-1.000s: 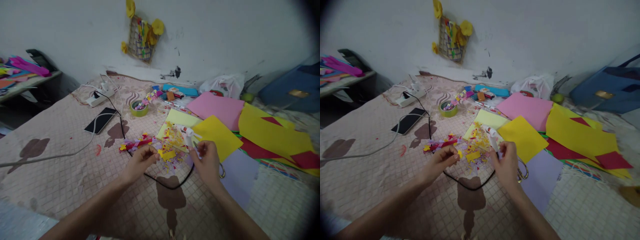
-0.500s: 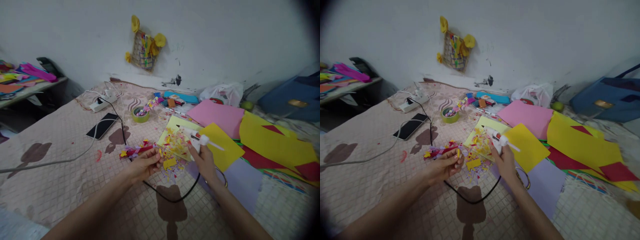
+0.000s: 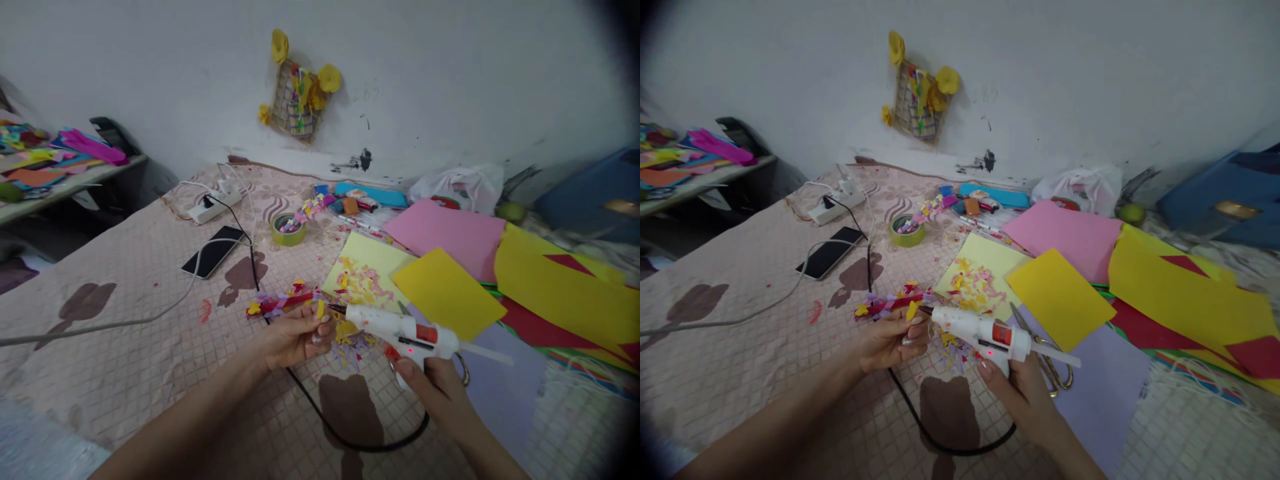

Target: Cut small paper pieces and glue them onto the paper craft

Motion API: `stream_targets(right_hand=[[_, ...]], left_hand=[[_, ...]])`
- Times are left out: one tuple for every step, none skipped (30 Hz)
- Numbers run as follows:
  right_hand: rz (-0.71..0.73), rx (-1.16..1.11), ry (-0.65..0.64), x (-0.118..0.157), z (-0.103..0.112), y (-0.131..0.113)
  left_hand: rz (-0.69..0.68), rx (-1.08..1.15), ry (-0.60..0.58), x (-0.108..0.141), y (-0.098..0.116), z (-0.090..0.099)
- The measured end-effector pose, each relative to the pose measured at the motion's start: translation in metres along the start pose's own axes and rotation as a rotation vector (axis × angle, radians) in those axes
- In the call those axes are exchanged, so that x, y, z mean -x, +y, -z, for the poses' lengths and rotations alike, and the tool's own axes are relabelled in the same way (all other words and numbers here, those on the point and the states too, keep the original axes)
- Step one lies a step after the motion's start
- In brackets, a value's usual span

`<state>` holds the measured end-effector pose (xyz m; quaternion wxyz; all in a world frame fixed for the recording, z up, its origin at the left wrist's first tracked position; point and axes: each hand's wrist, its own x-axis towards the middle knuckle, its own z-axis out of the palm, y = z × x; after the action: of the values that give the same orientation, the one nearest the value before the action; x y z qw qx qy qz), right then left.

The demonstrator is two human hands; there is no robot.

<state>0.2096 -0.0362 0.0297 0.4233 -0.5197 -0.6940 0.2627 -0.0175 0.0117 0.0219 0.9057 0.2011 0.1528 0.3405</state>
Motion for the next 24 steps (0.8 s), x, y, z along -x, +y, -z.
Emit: stream_targets(right_hand=[[-0.001,0.005,-0.034,0.0006,0.0001,0.0007],[-0.002,0.011,-0.064,0.0014,0.0003,0.0014],[-0.002,0.019,-0.086,0.0021,0.0005,0.002],[-0.004,0.026,-0.093,0.0028,0.0007,0.0024],[-0.005,0.033,-0.093,0.0034,0.0009,0.0027],[-0.005,0.038,-0.091,0.0037,0.001,0.0028],[-0.007,0.042,-0.089,0.0039,0.0012,0.0028],[-0.01,0.045,-0.09,0.0039,0.0013,0.0028],[-0.013,0.047,-0.092,0.0038,0.0014,0.0028],[-0.013,0.047,-0.097,0.0038,0.0016,0.0029],[-0.011,0.046,-0.105,0.0038,0.0016,0.003],[-0.007,0.045,-0.11,0.0039,0.0017,0.0031],[-0.001,0.043,-0.114,0.004,0.0018,0.0033],[0.004,0.042,-0.116,0.0041,0.0019,0.0033],[0.007,0.042,-0.114,0.0042,0.002,0.0032],[0.007,0.043,-0.109,0.0043,0.0021,0.0029],[0.004,0.043,-0.105,0.0043,0.0022,0.0025],[0.0,0.042,-0.102,0.0042,0.0023,0.002],[-0.005,0.04,-0.102,0.004,0.0024,0.0016],[-0.01,0.039,-0.105,0.0039,0.0026,0.0012],[-0.013,0.037,-0.109,0.0039,0.0027,0.0011],[-0.013,0.036,-0.114,0.004,0.0028,0.0011],[-0.014,0.036,-0.118,0.0041,0.0029,0.0013],[-0.014,0.038,-0.119,0.0044,0.003,0.0016]], left_hand=[[-0.005,-0.013,-0.004,0.0002,-0.0001,0.0001],[-0.01,-0.023,-0.009,0.0004,-0.0002,0.0001],[-0.015,-0.029,-0.015,0.0005,-0.0003,-0.0001],[-0.016,-0.032,-0.02,0.0005,-0.0004,-0.0005],[-0.016,-0.031,-0.023,0.0005,-0.0005,-0.0009],[-0.015,-0.029,-0.024,0.0005,-0.0005,-0.0014],[-0.012,-0.027,-0.022,0.0004,-0.0005,-0.0018],[-0.01,-0.027,-0.019,0.0003,-0.0005,-0.0021],[-0.011,-0.028,-0.017,0.0003,-0.0004,-0.0023],[-0.011,-0.032,-0.016,0.0002,-0.0003,-0.0023],[-0.013,-0.036,-0.016,0.0,-0.0003,-0.0022],[-0.014,-0.037,-0.018,-0.0001,-0.0002,-0.0019],[-0.016,-0.033,-0.023,-0.0002,-0.0003,-0.0017],[-0.016,-0.026,-0.03,-0.0003,-0.0003,-0.0014],[-0.015,-0.018,-0.037,-0.0004,-0.0004,-0.0012],[-0.014,-0.011,-0.041,-0.0004,-0.0006,-0.0011],[-0.014,-0.009,-0.041,-0.0004,-0.0007,-0.0011],[-0.013,-0.011,-0.035,-0.0004,-0.0008,-0.0012],[-0.012,-0.016,-0.026,-0.0002,-0.0008,-0.0015],[-0.011,-0.022,-0.017,-0.0001,-0.0007,-0.0018],[-0.009,-0.025,-0.01,0.0001,-0.0006,-0.002],[-0.006,-0.027,-0.006,0.0003,-0.0005,-0.0022],[-0.001,-0.028,-0.003,0.0005,-0.0004,-0.0022],[0.002,-0.028,-0.003,0.0007,-0.0004,-0.002]])
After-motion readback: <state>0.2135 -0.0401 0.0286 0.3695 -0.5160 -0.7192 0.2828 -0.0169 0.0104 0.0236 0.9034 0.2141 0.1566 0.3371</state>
